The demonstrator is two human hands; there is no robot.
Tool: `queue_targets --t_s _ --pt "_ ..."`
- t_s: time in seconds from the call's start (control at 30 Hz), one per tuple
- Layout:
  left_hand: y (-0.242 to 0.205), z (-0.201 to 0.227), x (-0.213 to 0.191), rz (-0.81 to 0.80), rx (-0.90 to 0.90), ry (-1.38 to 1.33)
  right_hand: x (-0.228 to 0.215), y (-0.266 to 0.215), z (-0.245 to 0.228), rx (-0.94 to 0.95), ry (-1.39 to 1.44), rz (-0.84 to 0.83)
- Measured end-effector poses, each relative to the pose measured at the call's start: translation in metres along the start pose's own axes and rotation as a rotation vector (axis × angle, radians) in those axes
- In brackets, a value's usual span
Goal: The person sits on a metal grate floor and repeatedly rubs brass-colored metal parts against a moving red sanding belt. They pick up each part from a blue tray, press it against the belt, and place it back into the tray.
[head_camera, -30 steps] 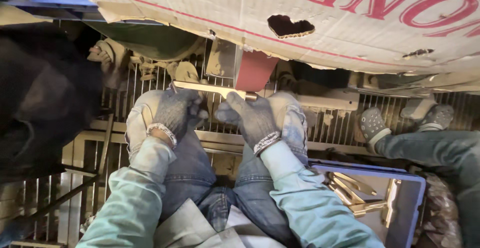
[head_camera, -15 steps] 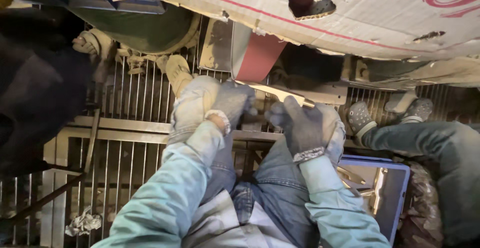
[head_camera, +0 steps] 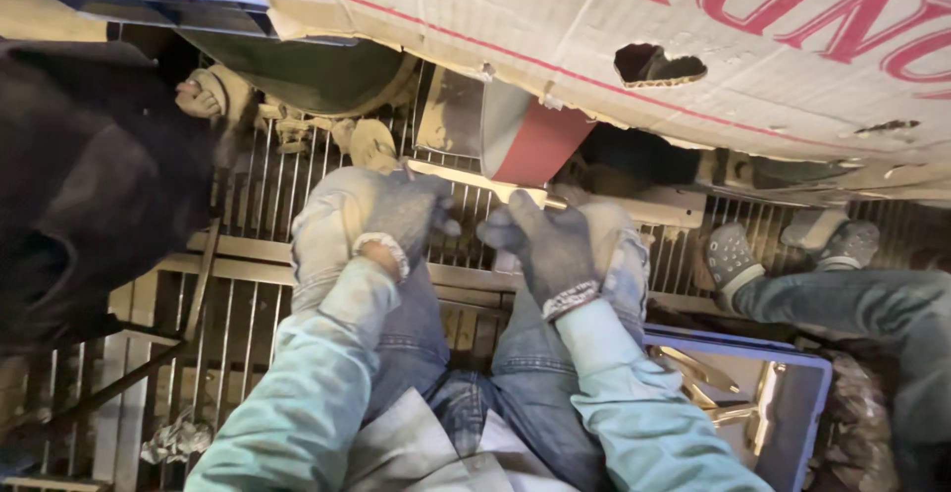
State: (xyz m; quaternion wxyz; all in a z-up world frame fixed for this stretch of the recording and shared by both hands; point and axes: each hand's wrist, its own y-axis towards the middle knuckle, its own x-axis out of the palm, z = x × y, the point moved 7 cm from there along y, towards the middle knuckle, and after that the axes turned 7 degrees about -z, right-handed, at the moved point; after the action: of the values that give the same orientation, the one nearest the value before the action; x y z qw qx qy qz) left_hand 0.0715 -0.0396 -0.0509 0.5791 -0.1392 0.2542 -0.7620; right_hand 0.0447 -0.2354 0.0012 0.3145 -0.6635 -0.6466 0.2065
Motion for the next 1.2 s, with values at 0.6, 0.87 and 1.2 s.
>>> queue_targets --t_s 0.6,0.87,1.2 --pt "-0.002 0.004 -0.005 0.031 0.056 0.324 0.0 -0.001 -0.006 0.086 -0.134 -0.017" --pt "0.014 0.011 0.047 -0.151 0.069 0.319 -0.037 -0.015 -0.014 -0.081 0.067 0.033" --pt "0.007 0.039 0.089 -0.131 -0.036 -0.599 -0.075 -0.051 -0.02 -0.192 0.068 0.102"
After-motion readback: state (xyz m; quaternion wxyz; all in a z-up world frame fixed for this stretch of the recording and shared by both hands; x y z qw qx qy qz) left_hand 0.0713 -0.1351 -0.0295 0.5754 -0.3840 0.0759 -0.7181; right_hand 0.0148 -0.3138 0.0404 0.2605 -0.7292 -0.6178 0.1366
